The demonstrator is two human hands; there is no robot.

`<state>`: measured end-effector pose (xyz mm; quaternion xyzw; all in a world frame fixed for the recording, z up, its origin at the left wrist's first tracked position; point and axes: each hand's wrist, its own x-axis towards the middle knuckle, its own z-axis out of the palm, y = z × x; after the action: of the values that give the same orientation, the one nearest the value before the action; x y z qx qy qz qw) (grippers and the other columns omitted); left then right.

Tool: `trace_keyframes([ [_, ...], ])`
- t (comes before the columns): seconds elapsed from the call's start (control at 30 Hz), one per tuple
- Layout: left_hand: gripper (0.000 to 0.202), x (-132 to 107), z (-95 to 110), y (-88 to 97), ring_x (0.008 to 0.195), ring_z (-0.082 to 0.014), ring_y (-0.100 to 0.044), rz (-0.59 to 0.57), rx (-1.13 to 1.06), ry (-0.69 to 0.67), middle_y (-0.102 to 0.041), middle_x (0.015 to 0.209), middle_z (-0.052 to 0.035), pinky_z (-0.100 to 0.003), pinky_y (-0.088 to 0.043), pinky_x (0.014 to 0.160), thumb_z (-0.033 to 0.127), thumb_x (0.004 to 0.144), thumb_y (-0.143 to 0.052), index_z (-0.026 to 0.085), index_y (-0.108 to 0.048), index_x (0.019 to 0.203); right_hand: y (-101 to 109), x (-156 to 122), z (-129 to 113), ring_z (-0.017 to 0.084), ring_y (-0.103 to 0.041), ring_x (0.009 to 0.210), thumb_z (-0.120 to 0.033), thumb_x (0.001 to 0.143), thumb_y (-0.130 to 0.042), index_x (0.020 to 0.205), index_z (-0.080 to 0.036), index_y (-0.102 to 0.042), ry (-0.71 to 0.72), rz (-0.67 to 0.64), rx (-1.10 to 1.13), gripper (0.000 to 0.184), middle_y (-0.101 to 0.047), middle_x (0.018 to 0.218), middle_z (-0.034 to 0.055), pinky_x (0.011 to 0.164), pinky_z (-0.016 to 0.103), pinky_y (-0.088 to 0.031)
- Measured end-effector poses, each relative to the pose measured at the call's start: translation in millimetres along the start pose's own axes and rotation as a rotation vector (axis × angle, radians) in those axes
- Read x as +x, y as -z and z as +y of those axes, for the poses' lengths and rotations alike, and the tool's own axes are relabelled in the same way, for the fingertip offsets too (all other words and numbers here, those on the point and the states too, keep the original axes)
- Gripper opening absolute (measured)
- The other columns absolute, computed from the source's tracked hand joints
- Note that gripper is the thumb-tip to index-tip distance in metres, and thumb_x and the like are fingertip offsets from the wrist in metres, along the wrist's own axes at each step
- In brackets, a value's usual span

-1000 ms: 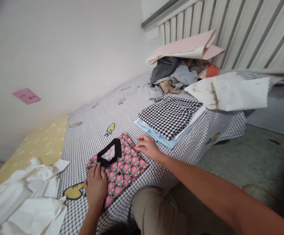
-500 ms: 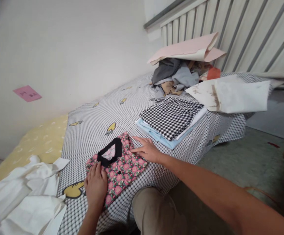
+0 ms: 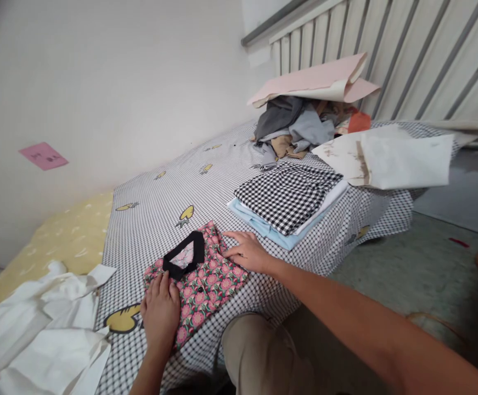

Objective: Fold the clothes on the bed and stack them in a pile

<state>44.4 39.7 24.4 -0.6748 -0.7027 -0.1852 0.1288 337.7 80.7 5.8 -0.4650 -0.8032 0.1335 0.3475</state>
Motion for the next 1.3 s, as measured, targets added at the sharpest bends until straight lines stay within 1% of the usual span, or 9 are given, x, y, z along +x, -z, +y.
trace_keyframes([
  [0.17,0.051,-0.5,-1.7,-1.1,0.138,-0.0305,-0.049,0.006,0.007,-0.014,-0.06,0.145,-0.0154,-0.051,-0.036,0.115,0.031,0.101,-0.03,0.012,-0.058,0.139,4.3,1.3,-1.7,0.032,-0.035,0.146,-0.013,0.086,-0.065,0.115,-0.039,-0.076,0.111,-0.12,-0.027,0.041,-0.034,0.165,0.0022,0.115,0.062,-0.023],
  [0.27,0.05,-0.5,-1.9,-1.5,0.139,-0.0298,-0.048,0.005,0.01,-0.01,-0.059,0.146,-0.015,-0.05,-0.035,0.116,0.03,0.1,-0.032,0.013,-0.058,0.139,3.2,2.4,-1.2,0.031,-0.037,0.146,-0.013,0.087,-0.065,0.115,-0.041,-0.076,0.116,-0.132,0.004,0.041,-0.035,0.164,0.0008,0.116,0.063,-0.021],
  [0.4,0.05,0.0,-0.9,-1.2,0.138,-0.0298,-0.049,0.001,0.011,-0.005,-0.059,0.146,-0.0149,-0.05,-0.036,0.116,0.029,0.101,-0.031,0.012,-0.058,0.139,-1.6,1.7,2.4,0.027,-0.055,0.129,-0.006,0.084,-0.056,0.088,-0.026,-0.081,-0.01,0.059,0.163,0.032,-0.057,0.144,0.0056,0.112,0.054,-0.035],
  [0.5,0.05,0.0,-0.6,-0.9,0.138,-0.0305,-0.05,0.0,0.014,-0.015,-0.058,0.147,-0.0154,-0.051,-0.036,0.116,0.03,0.101,-0.03,0.011,-0.057,0.139,-2.1,-0.1,3.2,0.023,-0.062,0.113,-0.007,0.084,-0.051,0.074,-0.02,-0.075,-0.041,0.205,0.285,0.029,-0.063,0.123,0.0084,0.104,0.045,-0.045],
  [0.63,0.05,0.0,-1.8,-1.4,0.137,-0.0309,-0.051,0.005,0.027,-0.015,-0.059,0.146,-0.0152,-0.05,-0.037,0.115,0.03,0.101,-0.03,0.011,-0.057,0.139,0.1,-1.3,0.8,0.022,-0.061,0.102,-0.016,0.086,-0.057,0.092,-0.022,-0.07,-0.048,0.324,0.348,0.015,-0.063,0.103,0.0062,0.096,0.042,-0.049],
  [0.77,0.051,0.3,-3.5,-2.4,0.136,-0.0325,-0.051,0.003,0.042,-0.035,-0.059,0.146,-0.0155,-0.052,-0.038,0.114,0.03,0.101,-0.029,0.01,-0.057,0.139,-1.8,-1.0,2.3,0.02,-0.061,0.09,-0.012,0.08,-0.057,0.111,-0.022,-0.062,-0.117,0.404,0.354,0.033,-0.061,0.097,0.0034,0.088,0.039,-0.052],
  [1.0,0.05,-0.3,-2.6,-1.9,0.133,-0.0325,-0.054,0.028,0.052,-0.053,-0.06,0.144,-0.0165,-0.053,-0.04,0.112,0.029,0.101,-0.031,0.009,-0.058,0.138,1.3,2.5,2.7,0.022,-0.058,0.104,0.001,0.065,-0.049,0.106,-0.022,-0.067,-0.026,0.219,0.304,0.05,-0.063,0.106,0.0059,0.096,0.04,-0.048],
  [1.2,0.051,-0.8,-1.9,-0.2,0.133,-0.0329,-0.054,0.026,0.06,-0.047,-0.06,0.144,-0.0157,-0.053,-0.041,0.112,0.03,0.101,-0.029,0.009,-0.059,0.137,-4.2,5.1,2.9,0.019,-0.064,0.082,-0.017,0.084,-0.064,0.085,-0.021,-0.073,-0.153,0.248,0.334,0.01,-0.072,0.085,0.003,0.081,0.033,-0.049],
  [1.3,0.051,-1.0,-2.5,-1.7,0.134,-0.0327,-0.054,0.027,0.048,-0.039,-0.06,0.145,-0.0155,-0.053,-0.04,0.112,0.03,0.101,-0.03,0.01,-0.059,0.137,-5.4,4.4,3.7,0.019,-0.066,0.08,-0.024,0.086,-0.067,0.08,-0.023,-0.076,-0.187,0.274,0.335,0.011,-0.075,0.081,0.0021,0.081,0.033,-0.049],
])
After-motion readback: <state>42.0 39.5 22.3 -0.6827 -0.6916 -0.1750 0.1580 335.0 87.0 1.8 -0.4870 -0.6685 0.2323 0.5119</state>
